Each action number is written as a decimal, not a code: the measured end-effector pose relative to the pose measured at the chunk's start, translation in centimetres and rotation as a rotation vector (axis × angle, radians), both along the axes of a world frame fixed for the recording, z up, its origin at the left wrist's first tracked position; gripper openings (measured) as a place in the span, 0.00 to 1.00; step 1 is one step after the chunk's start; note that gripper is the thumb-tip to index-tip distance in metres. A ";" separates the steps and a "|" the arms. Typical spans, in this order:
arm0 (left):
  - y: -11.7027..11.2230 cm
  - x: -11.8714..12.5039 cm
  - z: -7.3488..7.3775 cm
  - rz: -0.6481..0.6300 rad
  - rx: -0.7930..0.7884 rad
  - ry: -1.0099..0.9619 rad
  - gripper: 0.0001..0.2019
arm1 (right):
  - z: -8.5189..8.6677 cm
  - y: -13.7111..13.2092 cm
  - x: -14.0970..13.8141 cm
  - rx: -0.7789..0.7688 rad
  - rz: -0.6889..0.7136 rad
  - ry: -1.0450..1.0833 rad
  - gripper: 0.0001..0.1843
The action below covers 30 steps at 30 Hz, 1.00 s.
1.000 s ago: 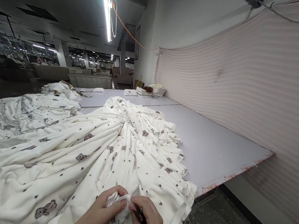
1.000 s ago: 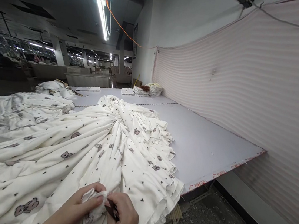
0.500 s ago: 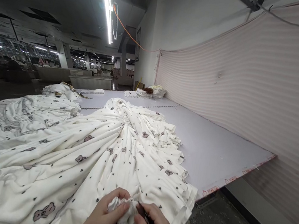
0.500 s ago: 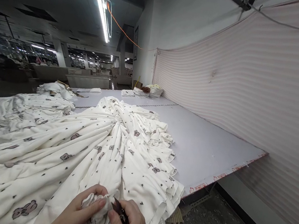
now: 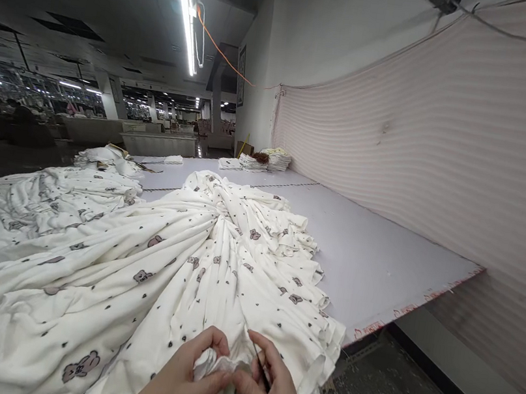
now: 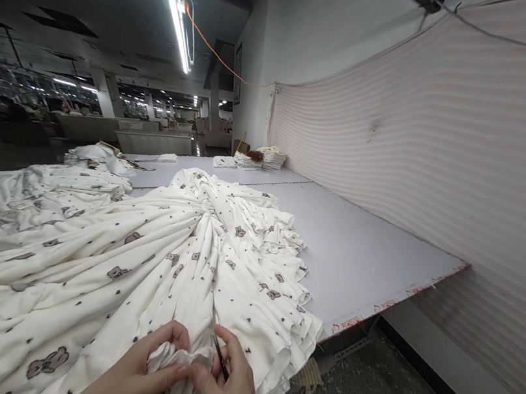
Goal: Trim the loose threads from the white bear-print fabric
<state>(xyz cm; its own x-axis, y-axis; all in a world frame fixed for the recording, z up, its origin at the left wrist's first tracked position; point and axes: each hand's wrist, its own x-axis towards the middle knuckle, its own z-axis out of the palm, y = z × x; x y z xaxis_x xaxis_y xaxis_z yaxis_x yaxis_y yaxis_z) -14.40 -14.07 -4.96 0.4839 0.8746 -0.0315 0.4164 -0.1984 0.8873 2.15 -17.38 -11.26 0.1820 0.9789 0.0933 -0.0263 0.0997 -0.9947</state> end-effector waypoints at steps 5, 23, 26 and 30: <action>-0.1 -2.1 -1.8 -0.120 0.731 0.232 0.07 | -0.6 -1.1 0.3 0.069 0.141 -0.063 0.07; 6.8 -17.5 5.9 0.749 0.480 0.764 0.25 | -3.0 -4.6 7.1 -0.095 -0.592 -0.247 0.23; 8.9 -18.6 3.3 0.443 0.539 0.925 0.21 | -3.6 -4.0 8.1 -0.149 -0.520 -0.176 0.28; 8.9 -13.7 0.6 0.479 0.861 0.901 0.17 | -3.7 -3.1 7.6 -0.130 -0.431 -0.022 0.29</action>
